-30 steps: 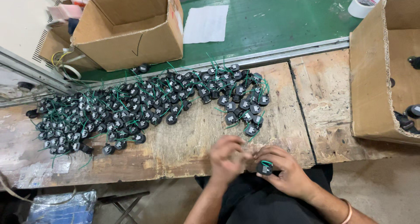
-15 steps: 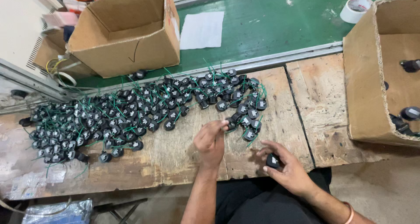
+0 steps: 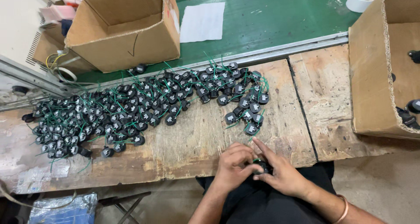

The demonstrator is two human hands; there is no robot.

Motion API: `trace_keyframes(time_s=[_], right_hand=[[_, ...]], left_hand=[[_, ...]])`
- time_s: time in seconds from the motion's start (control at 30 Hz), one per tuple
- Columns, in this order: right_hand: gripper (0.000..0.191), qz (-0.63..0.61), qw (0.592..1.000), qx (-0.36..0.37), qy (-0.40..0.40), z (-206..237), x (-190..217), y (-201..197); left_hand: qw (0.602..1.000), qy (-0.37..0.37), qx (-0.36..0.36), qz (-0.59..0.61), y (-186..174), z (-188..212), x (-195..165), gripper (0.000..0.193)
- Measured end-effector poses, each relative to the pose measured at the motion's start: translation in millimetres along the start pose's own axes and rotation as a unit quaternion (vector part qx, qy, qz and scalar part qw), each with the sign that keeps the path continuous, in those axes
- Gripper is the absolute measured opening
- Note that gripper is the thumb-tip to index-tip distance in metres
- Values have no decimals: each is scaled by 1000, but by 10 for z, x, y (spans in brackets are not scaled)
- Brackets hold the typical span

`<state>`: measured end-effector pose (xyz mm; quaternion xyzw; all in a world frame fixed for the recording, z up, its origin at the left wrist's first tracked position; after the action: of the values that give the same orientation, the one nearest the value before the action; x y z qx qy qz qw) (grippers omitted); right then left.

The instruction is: The person sits at a factory workbench and packs small black wired components into orange plastic bags, folding each bag closed and placing the filled bags into a cardboard box. They then handle the black components directly, arranging them and coiling their green wires before placing them into the box.

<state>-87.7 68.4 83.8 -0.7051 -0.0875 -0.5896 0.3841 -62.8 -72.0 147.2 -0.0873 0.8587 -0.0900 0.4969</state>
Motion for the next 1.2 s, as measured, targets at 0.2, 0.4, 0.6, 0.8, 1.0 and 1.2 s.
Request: trace_keyframes(time_s=[0.2,0.4,0.6,0.8,1.0,1.2], right_hand=[[117,-26,999,-4,38,78,-38,25],[111,-136,988,-48,53,144,-169,-112],[104,17,995,-81,-48,221,-89,-120],[82,-73,989,-97,-89,263,-32,-166],[41,-114,992,-50,-3,181,-108,-129],[33,-75,995,-51,-35,136,87,-232]], left_hand=[[999,43,-20,23,44,-11,-155,32],[992,116,38,16,-5,-162,-496,27],[998,-18,3,63,137,-104,-284,19],[989,-34,67,126,0,-277,22,21],[960,-57,-113,-252,-457,-1058,637,20],[930,-36,-223,-289,-683,-867,733,11]])
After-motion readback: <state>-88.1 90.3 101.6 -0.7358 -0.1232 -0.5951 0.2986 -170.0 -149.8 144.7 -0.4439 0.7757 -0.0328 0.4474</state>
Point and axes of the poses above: each hand's wrist, its own z-axis away from the middle knuckle, its own y-axis out of the palm, x = y × z, the point moved 9 cm from there along -z, towards the middle knuckle, and after that the axes turned 4 degrees about z, right-handed, at the moved point
